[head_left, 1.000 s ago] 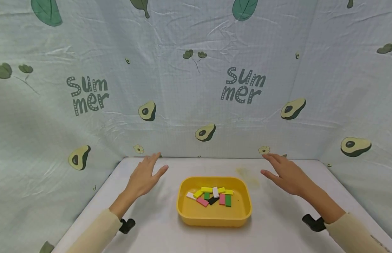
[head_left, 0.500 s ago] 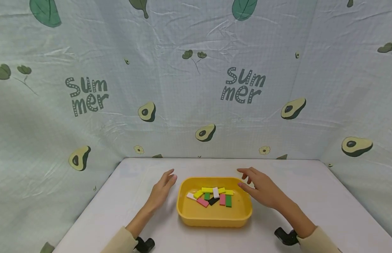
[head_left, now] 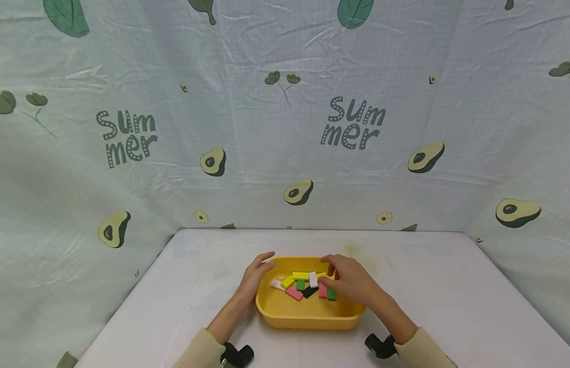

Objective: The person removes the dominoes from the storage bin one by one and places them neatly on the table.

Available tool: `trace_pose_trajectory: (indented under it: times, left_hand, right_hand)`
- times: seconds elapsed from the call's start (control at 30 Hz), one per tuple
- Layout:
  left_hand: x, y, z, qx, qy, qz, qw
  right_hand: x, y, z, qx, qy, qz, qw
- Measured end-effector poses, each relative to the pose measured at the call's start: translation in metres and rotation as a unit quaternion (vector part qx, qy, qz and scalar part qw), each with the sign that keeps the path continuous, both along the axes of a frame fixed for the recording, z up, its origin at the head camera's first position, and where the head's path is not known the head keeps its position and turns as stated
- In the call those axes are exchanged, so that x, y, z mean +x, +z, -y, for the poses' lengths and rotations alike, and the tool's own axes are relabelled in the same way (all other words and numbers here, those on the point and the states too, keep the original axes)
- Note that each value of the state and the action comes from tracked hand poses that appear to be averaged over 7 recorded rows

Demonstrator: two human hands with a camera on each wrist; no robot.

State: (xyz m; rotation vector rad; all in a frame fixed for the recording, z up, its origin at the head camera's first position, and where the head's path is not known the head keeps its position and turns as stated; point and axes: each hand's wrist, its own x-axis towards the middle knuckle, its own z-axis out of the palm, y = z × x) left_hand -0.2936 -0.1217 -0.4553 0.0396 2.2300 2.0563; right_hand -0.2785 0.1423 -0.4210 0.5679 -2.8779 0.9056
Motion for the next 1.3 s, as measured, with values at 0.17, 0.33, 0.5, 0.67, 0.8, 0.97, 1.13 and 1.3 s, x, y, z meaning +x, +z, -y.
trace_pose_trajectory:
  times: [0.17,0.33,0.5,0.67,0.8,0.97,1.13,1.3]
  left_hand:
    - [-0.001,-0.004,0.0,0.033,-0.013,0.022,0.9991]
    - [-0.002,-0.012,0.004,0.069,-0.037,0.018,0.9968]
    - [-0.002,-0.019,0.005,0.08,-0.067,-0.008,0.9945]
    - [-0.002,-0.021,0.005,0.061,-0.073,-0.032,0.995]
    - [-0.002,-0.022,0.006,0.059,-0.078,-0.038,0.9945]
    - [0.0,-0.023,0.009,0.061,-0.084,-0.047,0.9935]
    - [0.001,-0.025,0.007,0.06,-0.087,-0.052,0.9931]
    - [0.001,-0.025,0.007,0.058,-0.086,-0.053,0.9932]
  right_hand:
    - [-0.002,-0.007,0.015,-0.002,-0.025,0.018,1.0]
    - [-0.004,-0.011,0.027,0.015,-0.059,0.0,0.998]
    - [-0.007,-0.013,0.035,0.038,-0.094,0.001,0.995]
    - [-0.01,-0.013,0.037,0.06,-0.12,0.016,0.991]
    - [-0.012,-0.014,0.038,0.081,-0.127,0.013,0.989]
    - [-0.014,-0.014,0.038,0.101,-0.118,0.015,0.988]
    - [-0.017,-0.015,0.036,0.114,-0.11,0.019,0.987]
    - [-0.017,-0.014,0.037,0.118,-0.107,0.022,0.987]
